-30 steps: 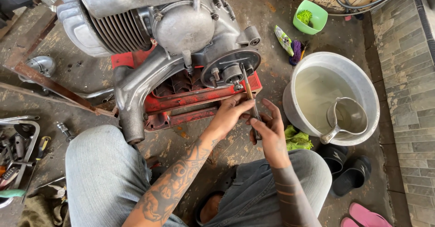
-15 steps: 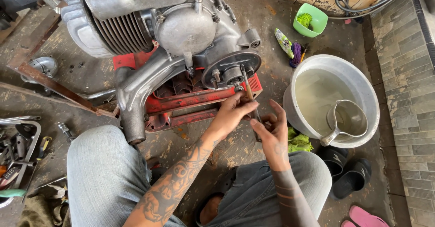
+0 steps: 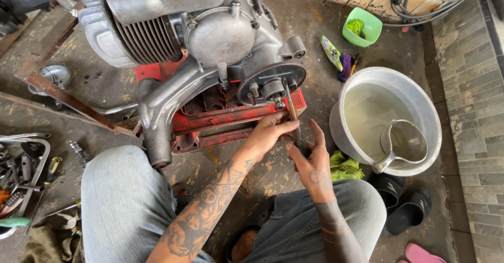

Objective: Removing a metal cover from a motorcycle engine and cleaning it with a brush and solvent

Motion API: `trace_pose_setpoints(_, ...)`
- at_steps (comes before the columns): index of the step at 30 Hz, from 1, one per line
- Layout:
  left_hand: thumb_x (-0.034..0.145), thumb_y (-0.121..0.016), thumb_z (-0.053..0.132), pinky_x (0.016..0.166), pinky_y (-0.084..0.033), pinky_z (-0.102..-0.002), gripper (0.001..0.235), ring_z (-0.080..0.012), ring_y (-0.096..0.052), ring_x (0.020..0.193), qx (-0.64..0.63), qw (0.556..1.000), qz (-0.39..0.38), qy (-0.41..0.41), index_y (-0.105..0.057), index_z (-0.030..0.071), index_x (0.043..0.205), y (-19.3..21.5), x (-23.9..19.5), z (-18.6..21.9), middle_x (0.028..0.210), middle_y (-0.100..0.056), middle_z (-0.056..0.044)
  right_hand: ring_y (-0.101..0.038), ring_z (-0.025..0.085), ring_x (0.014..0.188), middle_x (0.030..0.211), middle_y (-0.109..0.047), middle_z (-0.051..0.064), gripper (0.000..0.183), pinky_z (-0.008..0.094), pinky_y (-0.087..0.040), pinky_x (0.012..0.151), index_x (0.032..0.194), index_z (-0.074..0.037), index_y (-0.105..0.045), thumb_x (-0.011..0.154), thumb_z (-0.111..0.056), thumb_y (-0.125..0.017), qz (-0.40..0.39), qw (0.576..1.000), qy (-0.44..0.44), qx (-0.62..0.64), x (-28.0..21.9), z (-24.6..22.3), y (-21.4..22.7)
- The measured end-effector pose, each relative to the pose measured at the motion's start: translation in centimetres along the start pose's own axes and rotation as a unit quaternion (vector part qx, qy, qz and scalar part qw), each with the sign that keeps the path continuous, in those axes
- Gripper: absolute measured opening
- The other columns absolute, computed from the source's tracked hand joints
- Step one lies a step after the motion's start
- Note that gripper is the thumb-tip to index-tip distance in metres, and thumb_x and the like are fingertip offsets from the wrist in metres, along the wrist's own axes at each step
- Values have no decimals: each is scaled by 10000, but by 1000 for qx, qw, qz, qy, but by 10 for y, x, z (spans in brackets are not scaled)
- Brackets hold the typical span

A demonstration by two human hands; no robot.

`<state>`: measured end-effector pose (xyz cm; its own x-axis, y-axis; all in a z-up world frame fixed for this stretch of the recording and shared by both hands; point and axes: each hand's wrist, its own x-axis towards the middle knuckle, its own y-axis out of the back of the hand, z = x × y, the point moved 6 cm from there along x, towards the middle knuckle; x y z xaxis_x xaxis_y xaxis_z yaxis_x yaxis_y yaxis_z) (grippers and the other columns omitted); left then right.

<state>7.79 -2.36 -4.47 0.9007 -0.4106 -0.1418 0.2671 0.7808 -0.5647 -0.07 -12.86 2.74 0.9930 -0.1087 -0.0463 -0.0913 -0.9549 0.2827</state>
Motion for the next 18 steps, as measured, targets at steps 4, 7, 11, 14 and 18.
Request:
trace_pose_setpoints(4,898,-762,63,824,-637,-360,386,-223,-733,968,-67,998,7,8,-700,44,1279,4,2,-1,1123,-733,-146,-708,308,527,819,-713,276,681,395,-607,466,1571,39,-189,1001,-88,-539,4,998,-9,63,2,15,1)
trace_pose_setpoints(7,915,-699,47,834,-620,-342,409,-215,-713,987,-106,994,-2,0,-675,31,1323,-7,-15,18,1106,-711,-115,-718,342,536,873,-686,320,562,411,-611,444,1543,29,-261,1027,-119,-427,-49,968,-32,245,3,6,0)
trace_pose_setpoints(11,915,-743,130,824,-626,-344,450,-189,-698,976,-60,998,-6,-3,-659,56,1351,-14,-12,15,1116,-696,-82,-653,296,454,838,-683,291,736,366,-523,376,1545,75,-226,923,10,-615,-10,989,21,146,7,20,6)
trace_pose_setpoints(14,889,-791,146,785,-613,-308,370,-170,-674,925,14,1000,17,-12,-717,72,1243,-9,-5,5,1041,-704,-90,-624,224,479,885,-694,239,849,297,-483,413,1549,16,-278,839,27,-743,45,998,44,27,10,24,15)
trace_pose_setpoints(18,912,-746,133,809,-614,-319,421,-165,-694,943,-62,998,9,-3,-669,48,1317,-17,-18,22,1061,-704,-85,-664,335,504,899,-665,341,591,391,-543,409,1529,42,-268,1024,-167,-493,-55,969,-24,241,12,32,8)
